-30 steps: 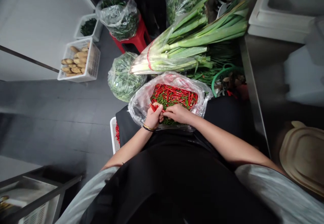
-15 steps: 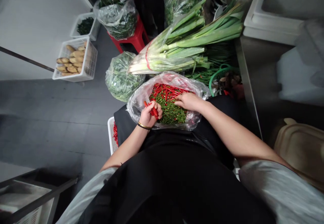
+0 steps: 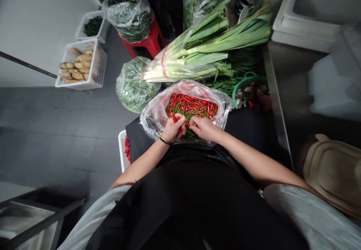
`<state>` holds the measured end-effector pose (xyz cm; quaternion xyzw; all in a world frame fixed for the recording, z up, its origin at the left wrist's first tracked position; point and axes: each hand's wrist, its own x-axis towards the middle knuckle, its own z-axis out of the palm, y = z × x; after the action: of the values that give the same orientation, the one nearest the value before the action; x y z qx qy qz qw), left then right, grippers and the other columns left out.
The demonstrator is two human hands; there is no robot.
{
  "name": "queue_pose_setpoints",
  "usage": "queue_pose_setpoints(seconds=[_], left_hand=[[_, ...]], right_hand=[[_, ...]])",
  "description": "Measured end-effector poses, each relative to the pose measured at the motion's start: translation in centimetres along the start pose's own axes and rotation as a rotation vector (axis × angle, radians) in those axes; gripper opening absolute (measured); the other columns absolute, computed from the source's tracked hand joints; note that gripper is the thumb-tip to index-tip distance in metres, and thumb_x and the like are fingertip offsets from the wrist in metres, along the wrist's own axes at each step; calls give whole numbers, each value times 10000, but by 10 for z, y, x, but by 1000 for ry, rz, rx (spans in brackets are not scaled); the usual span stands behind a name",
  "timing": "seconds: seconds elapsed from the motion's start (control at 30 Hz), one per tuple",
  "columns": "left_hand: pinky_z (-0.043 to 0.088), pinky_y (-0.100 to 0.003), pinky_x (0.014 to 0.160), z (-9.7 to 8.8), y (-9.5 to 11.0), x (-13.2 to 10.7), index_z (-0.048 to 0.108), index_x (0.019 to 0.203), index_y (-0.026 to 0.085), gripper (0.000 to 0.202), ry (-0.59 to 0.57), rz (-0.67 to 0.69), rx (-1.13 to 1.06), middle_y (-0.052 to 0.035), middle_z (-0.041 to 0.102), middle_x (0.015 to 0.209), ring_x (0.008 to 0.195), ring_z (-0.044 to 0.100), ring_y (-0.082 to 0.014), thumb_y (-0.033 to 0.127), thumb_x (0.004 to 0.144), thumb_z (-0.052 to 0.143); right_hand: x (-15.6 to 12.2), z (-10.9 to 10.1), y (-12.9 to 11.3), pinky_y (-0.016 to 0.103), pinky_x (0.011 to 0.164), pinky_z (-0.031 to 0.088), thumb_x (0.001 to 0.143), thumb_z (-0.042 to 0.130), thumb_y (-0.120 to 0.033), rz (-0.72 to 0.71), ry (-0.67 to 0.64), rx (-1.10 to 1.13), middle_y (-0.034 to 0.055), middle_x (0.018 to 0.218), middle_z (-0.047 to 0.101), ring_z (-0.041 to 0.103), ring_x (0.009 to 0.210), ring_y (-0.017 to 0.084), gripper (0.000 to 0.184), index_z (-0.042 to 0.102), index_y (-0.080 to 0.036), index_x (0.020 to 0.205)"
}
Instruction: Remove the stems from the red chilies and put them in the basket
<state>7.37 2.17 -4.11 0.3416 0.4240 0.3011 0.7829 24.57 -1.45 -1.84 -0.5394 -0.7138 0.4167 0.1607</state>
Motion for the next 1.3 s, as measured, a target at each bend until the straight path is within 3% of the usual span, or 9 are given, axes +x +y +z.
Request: queue_pose_setpoints(seconds=[0.17,0.27,0.4,0.63,0.77,0.87,1.0,1.17,1.3], left_hand=[[192,-160,274,-15,7,-1,519,752,158,394,-137,-119,-194,59,475,471,321,437,-82,471,678,746],[264,-158,288,-21,14,-2,483,710,155,378,-148,-111,-230,-12,613,635,429,564,-116,434,682,735],[349,-166,332,-21,16,-7,499,750,144,325,-201,-104,-175,-74,685,743,489,617,-138,375,699,721],[354,-146,349,-24,13,-12,580,853,133,288,-311,-111,-69,-60,685,731,515,619,-123,292,680,746],[350,-161,343,-20,15,-10,592,854,134,361,-360,-111,-34,-57,675,718,505,611,-124,408,684,755],[358,-185,341,-18,15,-8,623,842,113,525,-340,-114,1,-84,671,706,495,612,-135,626,733,634],[330,-182,332,-17,14,-8,625,819,109,502,-264,-118,85,-66,646,652,452,576,-116,608,764,598],[319,-152,343,-15,15,-10,581,963,149,403,-214,-102,168,-2,624,666,469,546,-84,433,710,717],[256,-142,322,-11,13,-2,551,918,164,438,33,-39,160,58,538,570,390,447,-45,497,694,724]], right_hand=[[9,-24,3,248,626,452,891,501,-458,-136,-366,87,24,799,673,618,662,140,296,640,-196,879],[52,-37,25,301,698,456,911,456,-507,163,-57,-312,118,841,705,639,770,205,427,686,-160,815],[94,-33,45,289,682,448,844,586,-424,423,29,-500,112,906,728,654,812,215,284,717,-173,815],[57,-104,48,277,609,424,860,581,-369,225,446,-108,101,778,709,595,616,136,320,705,-79,916],[42,-152,46,327,657,395,961,415,-417,378,632,-365,219,891,693,616,709,146,501,661,7,1064],[52,-133,37,345,742,406,943,484,-351,373,542,-615,225,1021,687,631,884,217,380,687,-49,1055],[87,-61,24,325,714,429,942,470,-440,255,81,-638,192,1019,695,631,873,246,418,706,-99,996],[97,-19,28,299,655,407,950,473,-361,214,23,-637,203,1092,650,632,816,224,330,667,-101,1011],[61,-13,21,288,663,410,956,441,-326,53,98,-604,142,1005,678,631,819,217,270,609,-137,1050]])
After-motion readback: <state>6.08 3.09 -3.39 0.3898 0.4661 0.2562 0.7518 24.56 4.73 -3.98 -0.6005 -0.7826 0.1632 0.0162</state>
